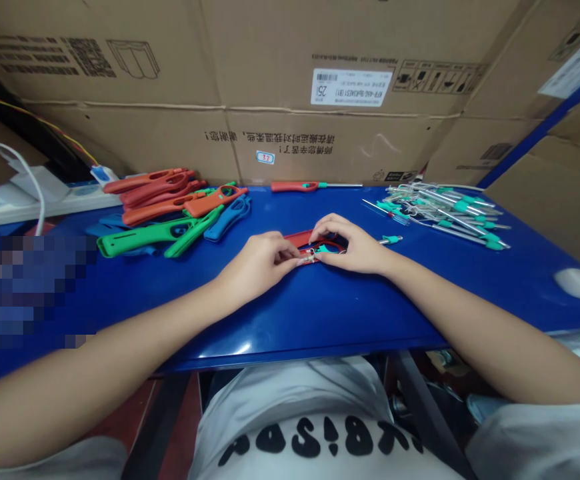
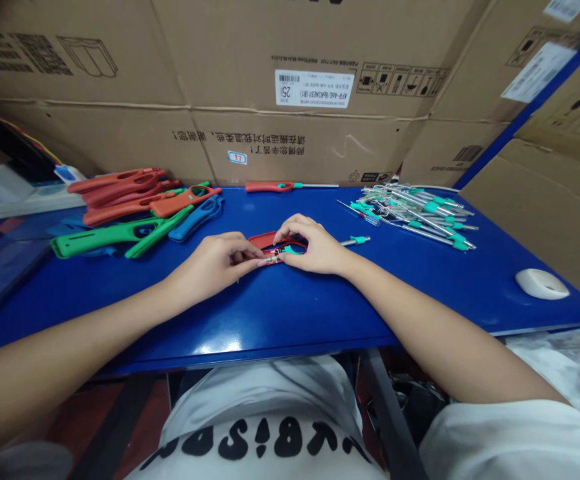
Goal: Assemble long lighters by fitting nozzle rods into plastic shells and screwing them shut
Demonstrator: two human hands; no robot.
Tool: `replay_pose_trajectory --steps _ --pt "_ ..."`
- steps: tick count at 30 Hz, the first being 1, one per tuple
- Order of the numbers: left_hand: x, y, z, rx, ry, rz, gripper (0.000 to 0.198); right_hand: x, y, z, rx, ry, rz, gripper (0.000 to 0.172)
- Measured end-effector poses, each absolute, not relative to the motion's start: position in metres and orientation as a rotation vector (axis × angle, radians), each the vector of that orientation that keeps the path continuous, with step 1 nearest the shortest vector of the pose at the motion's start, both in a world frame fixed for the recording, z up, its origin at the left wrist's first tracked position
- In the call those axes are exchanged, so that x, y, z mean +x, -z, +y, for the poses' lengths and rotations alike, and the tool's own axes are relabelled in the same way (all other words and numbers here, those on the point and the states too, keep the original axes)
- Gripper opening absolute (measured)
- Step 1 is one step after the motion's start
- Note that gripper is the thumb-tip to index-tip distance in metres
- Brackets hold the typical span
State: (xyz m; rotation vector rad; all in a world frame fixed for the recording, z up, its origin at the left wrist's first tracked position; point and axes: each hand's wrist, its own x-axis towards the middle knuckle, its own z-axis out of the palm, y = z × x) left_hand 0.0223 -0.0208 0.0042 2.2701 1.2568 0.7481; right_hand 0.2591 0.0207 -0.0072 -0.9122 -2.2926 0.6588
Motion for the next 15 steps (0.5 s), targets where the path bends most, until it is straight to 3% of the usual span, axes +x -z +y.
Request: replay_pose_trajectory --steps 15 --pt "0.0192 -0.0048 -0.019 2.344 -0.774 1.172 0.012 0.2574 0.0122 0.0227 -0.948 -0.598 -2.262 0.018"
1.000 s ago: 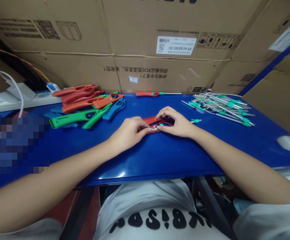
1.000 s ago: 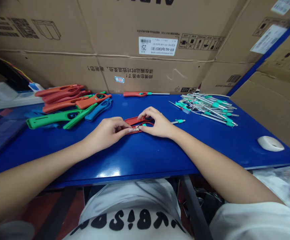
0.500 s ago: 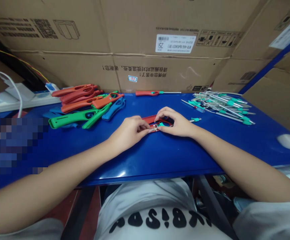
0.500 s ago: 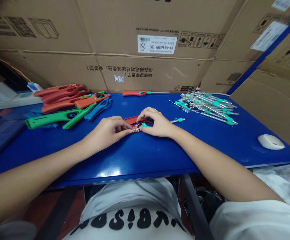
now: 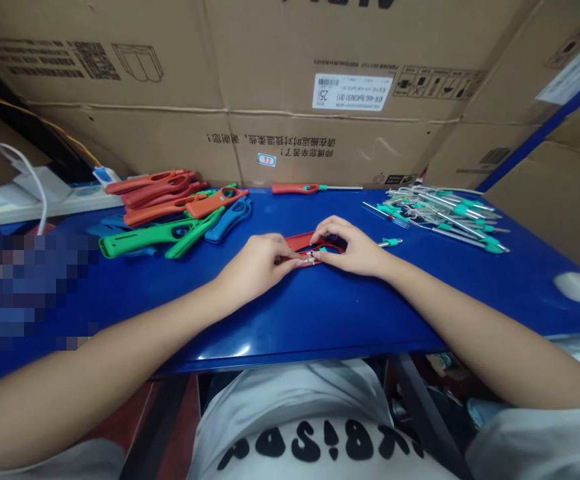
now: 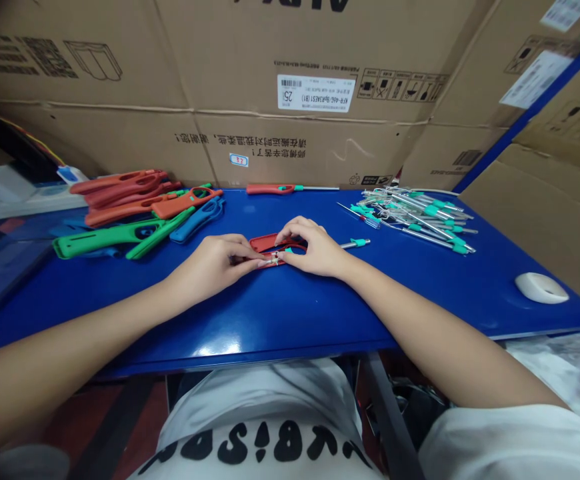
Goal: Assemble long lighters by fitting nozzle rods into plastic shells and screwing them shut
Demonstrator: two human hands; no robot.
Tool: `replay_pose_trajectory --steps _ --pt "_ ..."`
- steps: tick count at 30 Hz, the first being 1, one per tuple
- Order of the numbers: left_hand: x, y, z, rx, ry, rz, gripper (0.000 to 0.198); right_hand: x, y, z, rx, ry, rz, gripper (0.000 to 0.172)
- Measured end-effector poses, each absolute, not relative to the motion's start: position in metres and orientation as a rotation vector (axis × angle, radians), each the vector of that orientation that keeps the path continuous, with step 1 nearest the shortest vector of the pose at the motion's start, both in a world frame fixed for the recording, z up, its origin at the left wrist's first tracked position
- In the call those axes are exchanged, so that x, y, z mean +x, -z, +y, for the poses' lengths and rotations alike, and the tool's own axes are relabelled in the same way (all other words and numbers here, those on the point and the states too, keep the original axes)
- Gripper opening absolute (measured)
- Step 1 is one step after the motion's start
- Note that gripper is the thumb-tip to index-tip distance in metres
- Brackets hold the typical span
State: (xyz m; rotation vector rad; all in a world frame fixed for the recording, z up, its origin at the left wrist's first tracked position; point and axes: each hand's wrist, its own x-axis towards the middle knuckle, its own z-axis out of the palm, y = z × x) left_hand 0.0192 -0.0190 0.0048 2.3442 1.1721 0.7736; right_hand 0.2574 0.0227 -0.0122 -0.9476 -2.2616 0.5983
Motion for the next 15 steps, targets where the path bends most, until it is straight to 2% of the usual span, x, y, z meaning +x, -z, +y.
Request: replay_pose_trajectory --steps 10,15 --pt "0.0209 -0.0036 -0.015 2.233 -0.758 1.241 0.015 0.2545 0.0145 0.0214 -0.956 -0.544 -2.282 0.017" --pt "0.0201 -0.0044 -0.0166 2.291 -0.733 1.266 0.012 0.262 0.0066 0.0248 -0.863 -0.637 -2.274 0.012"
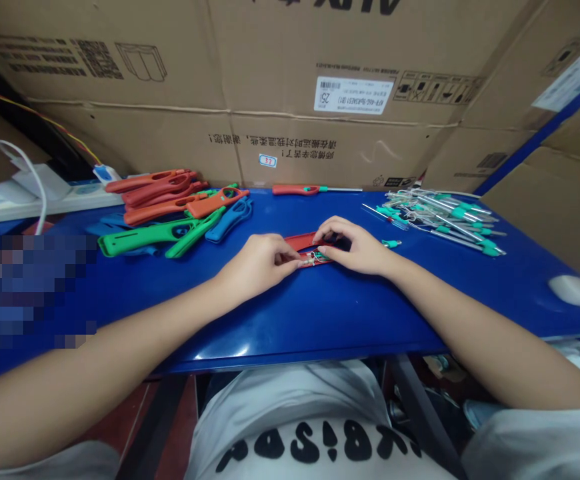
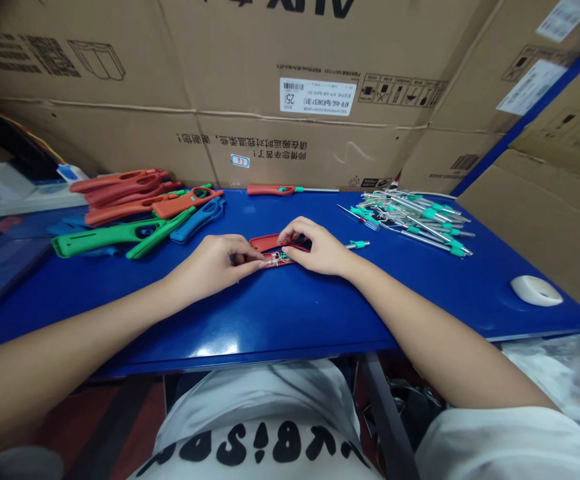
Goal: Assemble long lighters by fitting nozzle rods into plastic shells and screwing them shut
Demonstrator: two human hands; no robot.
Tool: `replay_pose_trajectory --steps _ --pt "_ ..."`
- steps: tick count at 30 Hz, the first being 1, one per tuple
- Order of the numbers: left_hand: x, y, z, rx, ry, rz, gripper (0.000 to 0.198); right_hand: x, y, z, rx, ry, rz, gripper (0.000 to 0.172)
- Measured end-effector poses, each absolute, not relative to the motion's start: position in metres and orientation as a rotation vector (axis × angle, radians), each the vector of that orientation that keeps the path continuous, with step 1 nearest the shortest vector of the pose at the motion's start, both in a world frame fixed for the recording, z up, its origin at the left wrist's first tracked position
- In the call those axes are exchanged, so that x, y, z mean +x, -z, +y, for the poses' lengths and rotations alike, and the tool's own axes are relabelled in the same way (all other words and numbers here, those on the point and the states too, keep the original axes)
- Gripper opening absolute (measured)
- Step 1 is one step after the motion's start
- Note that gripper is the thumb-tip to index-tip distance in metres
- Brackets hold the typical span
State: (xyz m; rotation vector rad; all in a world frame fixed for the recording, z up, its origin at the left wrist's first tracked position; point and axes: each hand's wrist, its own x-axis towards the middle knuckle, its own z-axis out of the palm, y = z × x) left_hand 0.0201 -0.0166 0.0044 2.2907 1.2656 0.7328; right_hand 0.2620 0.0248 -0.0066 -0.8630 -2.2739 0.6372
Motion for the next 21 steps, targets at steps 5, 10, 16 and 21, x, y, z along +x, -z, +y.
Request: replay_pose_trajectory --steps 5,10,16,21 --pt "0.018 -0.006 -0.018 2.407 -0.795 1.263 0.015 0.278 -0.016 0.024 -0.903 -0.581 -2.432 0.014" --pt "0.02 -0.003 -0.019 2.637 -0.841 1.052 0.017 0.282 -0.027 0.017 -0.963 -0.655 -2.556 0.015" --pt "0.023 0.005 -0.019 2.742 -0.665 0.803 0.033 0.281 -0.027 0.017 -0.967 -0.645 -2.599 0.015" --pt "0.023 0.008 -0.02 2.765 -0.628 0.787 0.04 0.284 -0.03 0.017 -0.945 -0.67 -2.632 0.02"
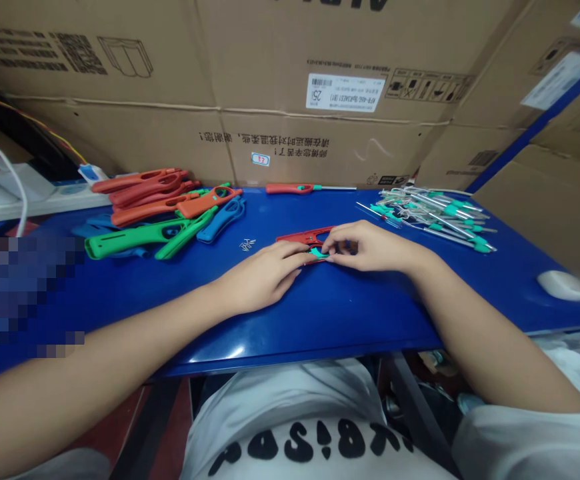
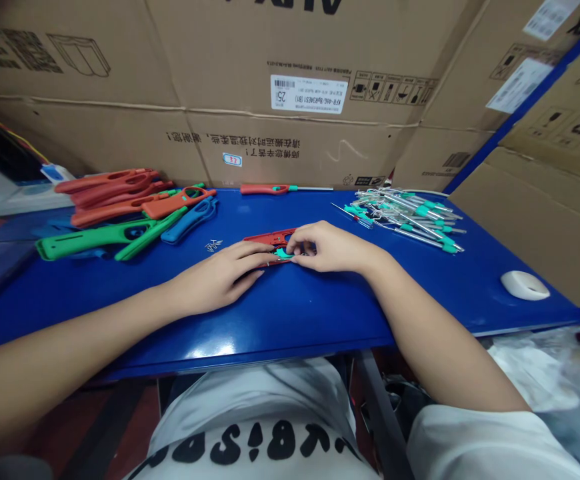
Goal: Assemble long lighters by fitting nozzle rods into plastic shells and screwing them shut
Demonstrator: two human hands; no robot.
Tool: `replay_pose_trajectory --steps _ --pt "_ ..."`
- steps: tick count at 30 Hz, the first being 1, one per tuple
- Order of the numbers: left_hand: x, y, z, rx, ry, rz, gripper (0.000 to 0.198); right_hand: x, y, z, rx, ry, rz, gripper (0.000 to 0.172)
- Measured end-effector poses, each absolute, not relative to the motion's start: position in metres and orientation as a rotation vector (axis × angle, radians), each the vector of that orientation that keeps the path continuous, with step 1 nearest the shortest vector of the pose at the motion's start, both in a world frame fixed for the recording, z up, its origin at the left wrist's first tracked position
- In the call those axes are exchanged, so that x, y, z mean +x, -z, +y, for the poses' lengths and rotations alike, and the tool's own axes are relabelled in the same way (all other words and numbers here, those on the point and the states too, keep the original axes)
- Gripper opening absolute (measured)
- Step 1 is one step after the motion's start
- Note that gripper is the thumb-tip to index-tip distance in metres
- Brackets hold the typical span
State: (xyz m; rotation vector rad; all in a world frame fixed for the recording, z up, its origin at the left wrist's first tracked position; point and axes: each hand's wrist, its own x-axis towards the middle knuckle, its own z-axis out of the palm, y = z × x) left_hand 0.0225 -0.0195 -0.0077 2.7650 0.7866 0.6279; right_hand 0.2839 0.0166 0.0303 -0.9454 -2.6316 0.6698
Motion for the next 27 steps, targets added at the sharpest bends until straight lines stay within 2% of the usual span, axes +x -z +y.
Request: replay_pose_trajectory --steps 8,11,18,27 --pt "0.0223 0.0083 -0.0187 2.777 -0.656 0.784 0.039 0.2827 -0.027 0.0175 -0.992 -0.756 -2.574 0.012" --pt "0.0222 0.0065 -0.0199 2.768 -0.643 0.812 0.038 0.2824 -0.0263 0.0179 -0.967 -0.688 -2.592 0.008" --pt "0.023 -0.0004 -0.025 2.721 -0.624 0.828 0.035 0.2802 -0.0256 0.0176 -0.859 -0.521 -2.612 0.016" --pt "0.0239 0.0004 -0.0257 2.716 -0.652 0.843 0.037 0.279 -0.0308 0.011 -0.818 -0.55 -2.645 0.017"
